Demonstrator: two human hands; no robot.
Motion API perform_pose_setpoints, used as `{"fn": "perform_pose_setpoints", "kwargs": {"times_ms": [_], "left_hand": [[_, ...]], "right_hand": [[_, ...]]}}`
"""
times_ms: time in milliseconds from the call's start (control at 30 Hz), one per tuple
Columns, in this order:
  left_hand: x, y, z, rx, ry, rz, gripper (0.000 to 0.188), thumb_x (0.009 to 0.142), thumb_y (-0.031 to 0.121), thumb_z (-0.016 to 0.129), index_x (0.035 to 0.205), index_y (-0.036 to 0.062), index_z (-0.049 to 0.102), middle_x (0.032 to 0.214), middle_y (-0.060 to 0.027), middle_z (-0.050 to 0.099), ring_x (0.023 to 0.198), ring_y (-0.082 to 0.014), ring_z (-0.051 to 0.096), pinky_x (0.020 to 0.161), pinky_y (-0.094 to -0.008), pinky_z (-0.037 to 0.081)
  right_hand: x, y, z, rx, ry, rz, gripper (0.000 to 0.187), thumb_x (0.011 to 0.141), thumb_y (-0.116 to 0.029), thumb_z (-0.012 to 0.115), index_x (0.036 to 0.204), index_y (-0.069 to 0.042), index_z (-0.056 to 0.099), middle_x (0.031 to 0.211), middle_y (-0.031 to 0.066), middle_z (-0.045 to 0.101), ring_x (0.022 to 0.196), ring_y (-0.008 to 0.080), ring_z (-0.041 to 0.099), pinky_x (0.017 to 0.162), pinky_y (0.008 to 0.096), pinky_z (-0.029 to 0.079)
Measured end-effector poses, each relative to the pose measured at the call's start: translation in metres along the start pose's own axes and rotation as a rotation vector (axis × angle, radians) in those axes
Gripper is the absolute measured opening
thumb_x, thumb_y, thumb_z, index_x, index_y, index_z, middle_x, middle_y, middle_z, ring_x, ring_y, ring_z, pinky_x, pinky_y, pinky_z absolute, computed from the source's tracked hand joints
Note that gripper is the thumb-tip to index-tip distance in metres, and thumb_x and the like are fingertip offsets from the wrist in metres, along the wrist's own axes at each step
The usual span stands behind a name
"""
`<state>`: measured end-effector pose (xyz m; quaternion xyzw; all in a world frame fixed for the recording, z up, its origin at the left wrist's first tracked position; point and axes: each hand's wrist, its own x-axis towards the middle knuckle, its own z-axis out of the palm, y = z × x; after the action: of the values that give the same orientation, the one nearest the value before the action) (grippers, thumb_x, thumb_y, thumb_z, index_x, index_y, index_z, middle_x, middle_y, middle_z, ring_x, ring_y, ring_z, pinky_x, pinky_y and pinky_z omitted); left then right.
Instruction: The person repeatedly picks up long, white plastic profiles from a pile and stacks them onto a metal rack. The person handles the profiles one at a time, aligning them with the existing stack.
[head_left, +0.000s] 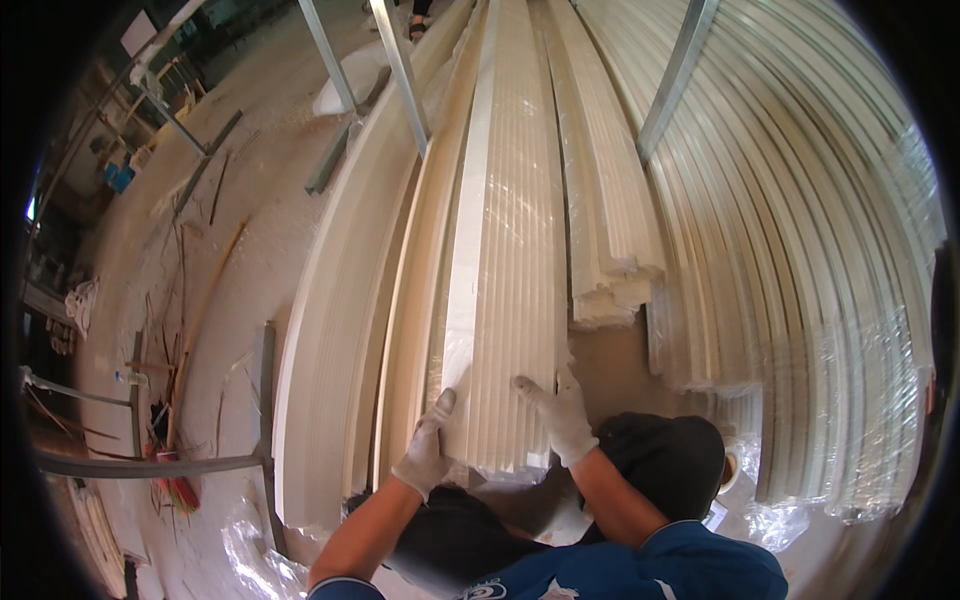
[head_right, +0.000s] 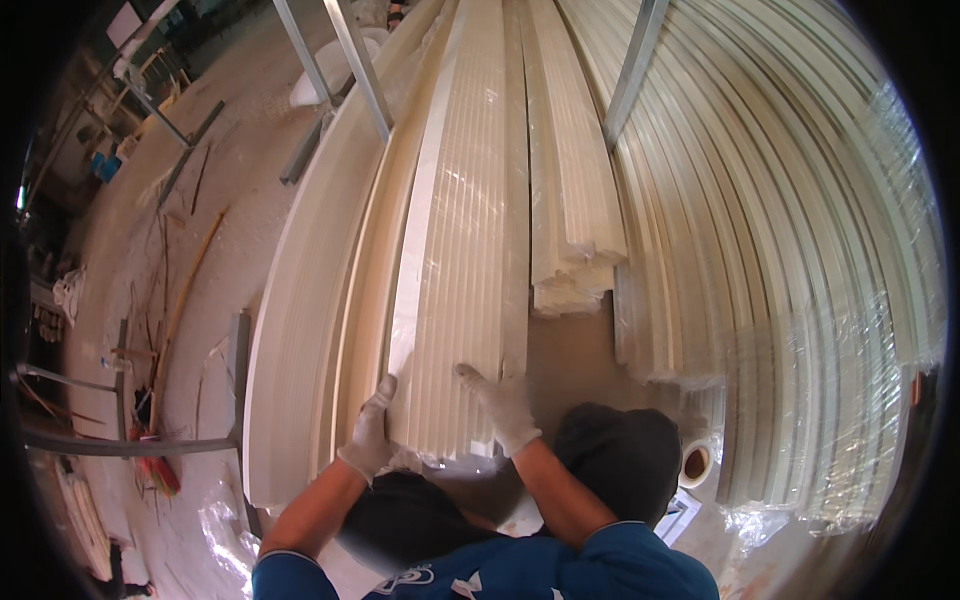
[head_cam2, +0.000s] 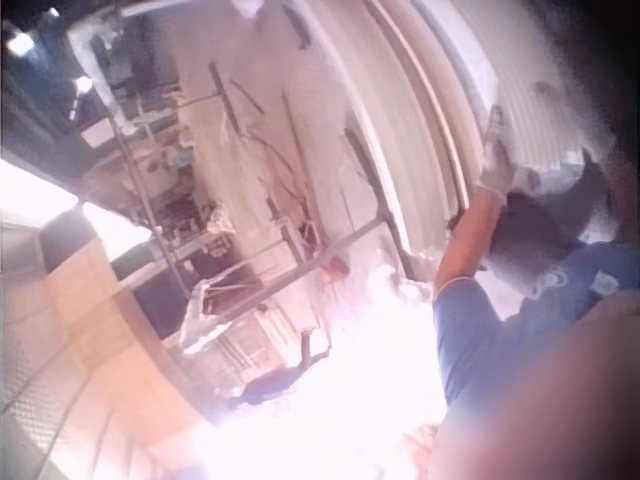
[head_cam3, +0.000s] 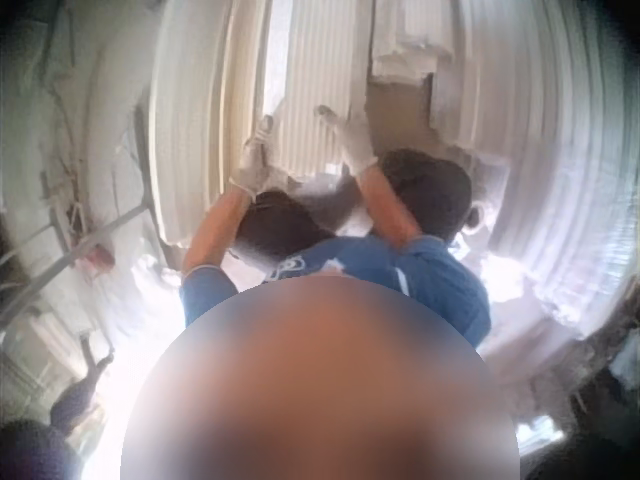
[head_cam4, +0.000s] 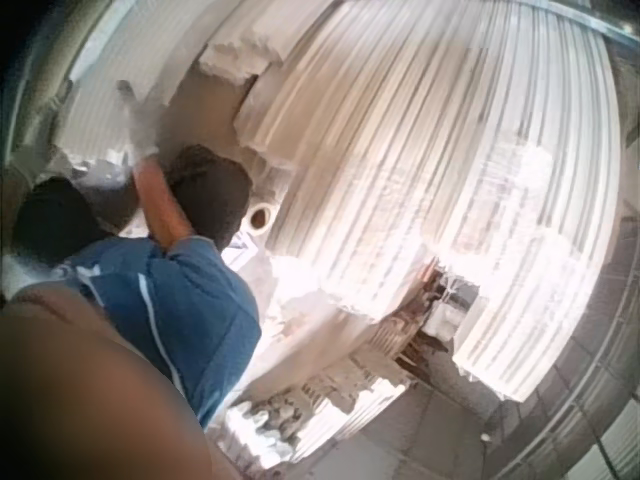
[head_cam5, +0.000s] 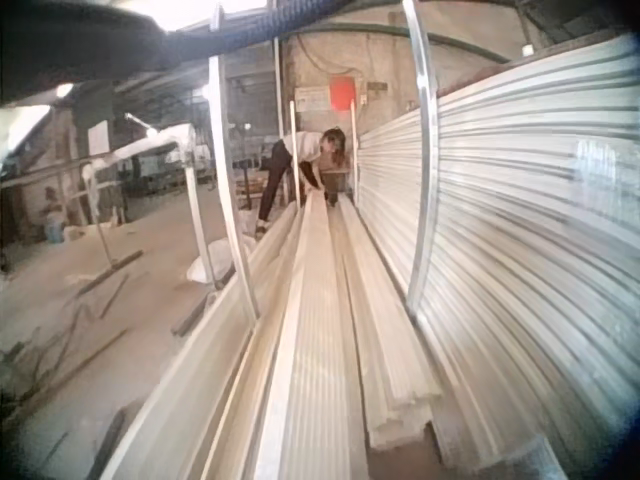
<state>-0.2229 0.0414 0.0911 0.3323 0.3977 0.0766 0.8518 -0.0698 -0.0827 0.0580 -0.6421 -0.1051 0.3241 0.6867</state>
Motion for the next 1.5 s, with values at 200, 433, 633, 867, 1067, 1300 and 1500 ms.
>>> {"fn": "perform_pose_setpoints", "kwargs": {"times_ms": [200, 433, 633, 867, 1067, 1300, 1500], "left_hand": [[0.040, -0.007, 0.033, 0.216, -0.052, 0.011, 0.072, 0.087, 0.048, 0.070, 0.136, 0.0009, 0.047, 0.125, -0.0115, 0.060, 0.107, -0.0222, 0.063, 0.086, -0.0343, 0.055], [0.116, -0.028, 0.065, 0.265, 0.023, 0.098, 0.078, 0.081, 0.041, 0.079, 0.134, -0.0014, 0.039, 0.121, -0.0151, 0.059, 0.107, -0.0242, 0.063, 0.083, -0.0337, 0.056], [0.156, -0.045, 0.048, 0.276, 0.107, 0.073, 0.082, 0.083, 0.049, 0.074, 0.137, -0.0031, 0.040, 0.127, -0.0182, 0.056, 0.117, -0.0257, 0.056, 0.099, -0.0359, 0.045], [0.170, -0.047, 0.030, 0.810, 0.143, 0.159, 0.083, 0.088, 0.056, 0.064, 0.136, -0.0068, 0.039, 0.125, -0.0240, 0.059, 0.117, -0.0333, 0.058, 0.098, -0.0385, 0.045], [0.099, 0.040, 0.044, 1.267, -0.343, 0.213, 0.049, 0.093, 0.034, 0.067, 0.110, -0.0112, 0.065, 0.095, -0.0180, 0.072, 0.091, -0.0283, 0.069, 0.085, -0.0348, 0.053], [0.056, 0.110, 0.034, 1.133, 0.146, 0.519, 0.041, 0.091, 0.025, 0.070, 0.116, -0.0081, 0.066, 0.104, -0.0166, 0.073, 0.098, -0.0190, 0.068, 0.087, -0.0295, 0.053], [0.045, 0.087, -0.008, 1.028, 0.357, 0.556, 0.039, 0.091, 0.019, 0.068, 0.121, -0.0060, 0.064, 0.115, -0.0185, 0.069, 0.107, -0.0230, 0.066, 0.094, -0.0333, 0.050]], "right_hand": [[0.032, 0.003, -0.035, -0.136, 0.081, -0.027, 0.052, 0.081, -0.023, 0.081, 0.123, -0.001, 0.059, 0.104, 0.0112, 0.071, 0.092, 0.0192, 0.068, 0.083, 0.0328, 0.052], [0.084, 0.002, -0.057, -0.337, 0.277, 0.001, 0.045, 0.076, -0.025, 0.083, 0.108, 0.000, 0.063, 0.098, 0.0146, 0.071, 0.088, 0.0242, 0.068, 0.081, 0.0365, 0.052], [0.109, 0.021, -0.056, -0.521, 0.307, 0.049, 0.039, 0.072, -0.026, 0.085, 0.092, -0.002, 0.062, 0.091, 0.0162, 0.069, 0.085, 0.0319, 0.067, 0.076, 0.0403, 0.050], [0.115, 0.022, -0.054, -0.510, 0.289, -0.067, 0.039, 0.073, -0.021, 0.084, 0.099, 0.000, 0.064, 0.092, 0.0160, 0.071, 0.083, 0.0269, 0.067, 0.077, 0.0372, 0.051], [0.125, 0.037, -0.069, -0.568, 0.264, -0.011, 0.040, 0.075, -0.024, 0.083, 0.101, 0.000, 0.065, 0.093, 0.0171, 0.070, 0.086, 0.0292, 0.067, 0.079, 0.0401, 0.051], [0.131, 0.075, -0.070, -0.472, 0.314, 0.033, 0.046, 0.081, -0.034, 0.078, 0.106, 0.002, 0.063, 0.099, 0.0181, 0.067, 0.091, 0.0302, 0.065, 0.084, 0.0396, 0.049], [0.120, 0.058, -0.048, -1.131, 0.447, -0.064, 0.050, 0.085, -0.034, 0.074, 0.119, -0.002, 0.059, 0.130, 0.0224, 0.052, 0.116, 0.0359, 0.051, 0.100, 0.0488, 0.040]]}}
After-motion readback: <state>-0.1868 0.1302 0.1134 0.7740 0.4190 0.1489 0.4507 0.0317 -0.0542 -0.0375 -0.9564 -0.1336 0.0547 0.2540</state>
